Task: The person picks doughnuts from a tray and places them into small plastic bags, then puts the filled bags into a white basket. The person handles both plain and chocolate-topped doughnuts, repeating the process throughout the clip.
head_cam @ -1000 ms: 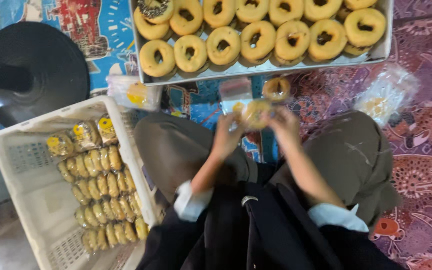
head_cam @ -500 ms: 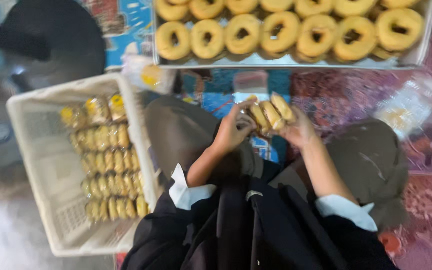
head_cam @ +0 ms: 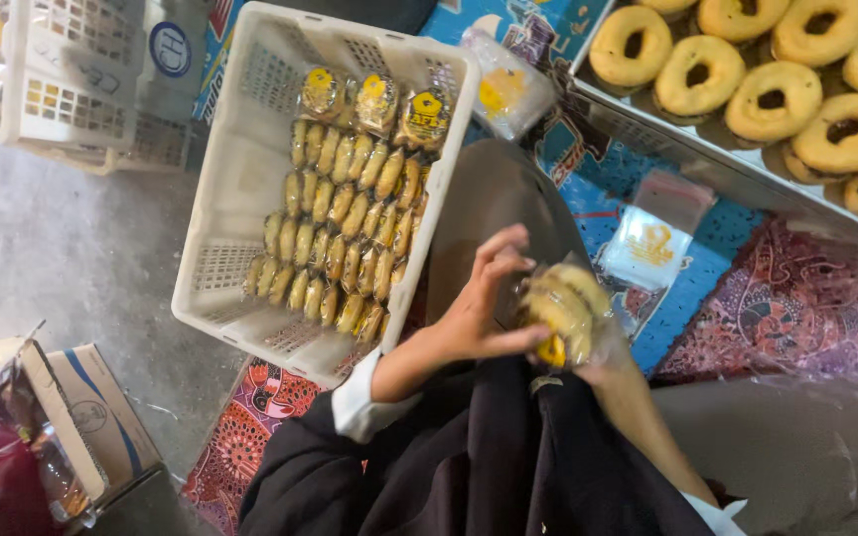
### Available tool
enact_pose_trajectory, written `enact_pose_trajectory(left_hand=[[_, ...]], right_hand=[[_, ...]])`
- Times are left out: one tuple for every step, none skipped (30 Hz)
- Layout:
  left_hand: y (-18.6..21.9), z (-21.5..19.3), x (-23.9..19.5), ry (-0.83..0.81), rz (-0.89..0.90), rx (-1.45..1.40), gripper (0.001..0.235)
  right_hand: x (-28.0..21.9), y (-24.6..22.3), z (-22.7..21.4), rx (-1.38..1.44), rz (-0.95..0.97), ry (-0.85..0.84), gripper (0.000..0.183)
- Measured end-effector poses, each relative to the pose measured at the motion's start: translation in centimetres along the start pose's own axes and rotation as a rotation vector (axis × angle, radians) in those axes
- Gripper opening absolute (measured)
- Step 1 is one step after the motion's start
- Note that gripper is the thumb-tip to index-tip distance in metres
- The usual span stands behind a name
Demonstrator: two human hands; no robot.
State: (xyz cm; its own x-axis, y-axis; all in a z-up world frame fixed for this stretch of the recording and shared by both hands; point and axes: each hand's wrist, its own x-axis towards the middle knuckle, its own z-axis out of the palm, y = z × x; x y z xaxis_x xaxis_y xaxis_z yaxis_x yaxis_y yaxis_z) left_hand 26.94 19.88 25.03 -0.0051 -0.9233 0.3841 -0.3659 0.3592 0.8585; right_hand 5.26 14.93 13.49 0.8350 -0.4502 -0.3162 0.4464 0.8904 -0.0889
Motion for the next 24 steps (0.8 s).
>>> enact_pose_trajectory(left_hand=[[1.0, -1.5, 0.2, -0.119, 0.022, 0.176, 0.092], [2.1, -3.0, 0.3, -0.239, 0.039, 0.348, 0.103], [3.0, -4.3, 0.4, -0.36, 0.056, 0.521, 0.115], [4.2, -5.1, 0.2, -0.497, 0.043, 0.484, 0.113], [5.3, -5.6, -0.1, -0.633, 0.031, 0.443, 0.111], [6.0, -6.2, -0.3, -0.77, 0.024, 0.4, 0.109], [6.2, -6.6, -0.5, -0.828, -0.052, 0.408, 0.104], [5.9, -7.3, -0.7, -0.884, -0.127, 0.419, 0.099], [5.3, -7.8, -1.0, -0.939, -0.203, 0.43, 0.095], [3.9, -9.0, -1.4, -0.831, -0.269, 0.176, 0.091], [1.9, -11.0, -1.5, -0.713, -0.33, -0.074, 0.087], [-0.3, -12.7, -1.8, -0.567, -0.437, -0.162, 0.091], [-2.9, -14.2, -2.0, -0.418, -0.541, -0.248, 0.095], [-5.7, -15.7, -2.2, -0.261, -0.471, -0.405, 0.074], [-8.5, -16.9, -2.2, -0.095, -0.618, -0.598, 0.075], [-11.1, -17.9, -2.4, 0.079, -0.762, -0.789, 0.077], [-13.5, -18.5, -2.6, 0.142, -0.798, -0.805, 0.074], [-15.6, -18.8, -2.5, 0.204, -0.83, -0.823, 0.072], [-17.3, -18.8, -2.6, 0.266, -0.861, -0.84, 0.069], [-18.7, -18.3, -2.6, 0.23, -0.971, -0.615, 0.067], [-19.7, -17.5, -2.5, 0.191, -1.069, -0.385, 0.066], [-20.4, -16.7, -2.6, 0.149, -1.16, -0.151, 0.065], [-20.8, -15.8, -2.7, 0.132, -0.889, 0.197, 0.061], [-20.7, -15.2, -3.1, 0.126, -0.809, 0.386, 0.061]], right_hand=[[0.1, 0.8, -0.1, -0.1, 0.038, 0.073, 0.048], [-0.1, 1.8, -0.2, -0.198, 0.076, 0.15, 0.047], [-0.2, 2.7, -0.3, -0.214, 0.171, 0.14, 0.055], [-0.3, 3.8, -0.4, -0.225, 0.265, 0.131, 0.063], [-0.4, 4.7, -0.3, -0.236, 0.359, 0.122, 0.071], [-0.2, 5.3, -0.1, -0.295, 0.386, 0.129, 0.068], [-0.1, 5.8, 0.2, -0.355, 0.411, 0.136, 0.066], [0.4, 6.0, 0.7, -0.417, 0.436, 0.139, 0.064], [0.8, 5.9, 1.3, -0.324, 0.478, 0.017, 0.066], [1.1, 5.9, 2.1, -0.227, 0.519, -0.104, 0.068], [1.3, 5.6, 2.9, -0.128, 0.557, -0.225, 0.069], [1.5, 5.0, 3.6, -0.188, 0.504, -0.21, 0.071], [1.7, 4.3, 4.3, -0.249, 0.45, -0.195, 0.072], [1.6, 3.8, 4.9, -0.306, 0.393, -0.177, 0.073], [1.5, 3.3, 5.5, -0.315, 0.366, -0.169, 0.074], [1.1, 2.9, 5.8, -0.324, 0.339, -0.16, 0.074], [0.7, 2.6, 6.0, -0.333, 0.312, -0.152, 0.075], [0.4, 2.3, 6.2, -0.332, 0.302, -0.148, 0.074], [0.0, 2.0, 6.2, -0.33, 0.292, -0.144, 0.073], [-0.4, 1.7, 6.1, -0.33, 0.281, -0.14, 0.073], [-0.8, 1.4, 5.9, -0.349, 0.261, -0.12, 0.072], [-1.2, 1.3, 5.6, -0.365, 0.245, -0.098, 0.072], [-1.6, 1.1, 5.3, -0.381, 0.228, -0.076, 0.072], [-1.9, 1.1, 4.9, -0.372, 0.22, -0.054, 0.071]])
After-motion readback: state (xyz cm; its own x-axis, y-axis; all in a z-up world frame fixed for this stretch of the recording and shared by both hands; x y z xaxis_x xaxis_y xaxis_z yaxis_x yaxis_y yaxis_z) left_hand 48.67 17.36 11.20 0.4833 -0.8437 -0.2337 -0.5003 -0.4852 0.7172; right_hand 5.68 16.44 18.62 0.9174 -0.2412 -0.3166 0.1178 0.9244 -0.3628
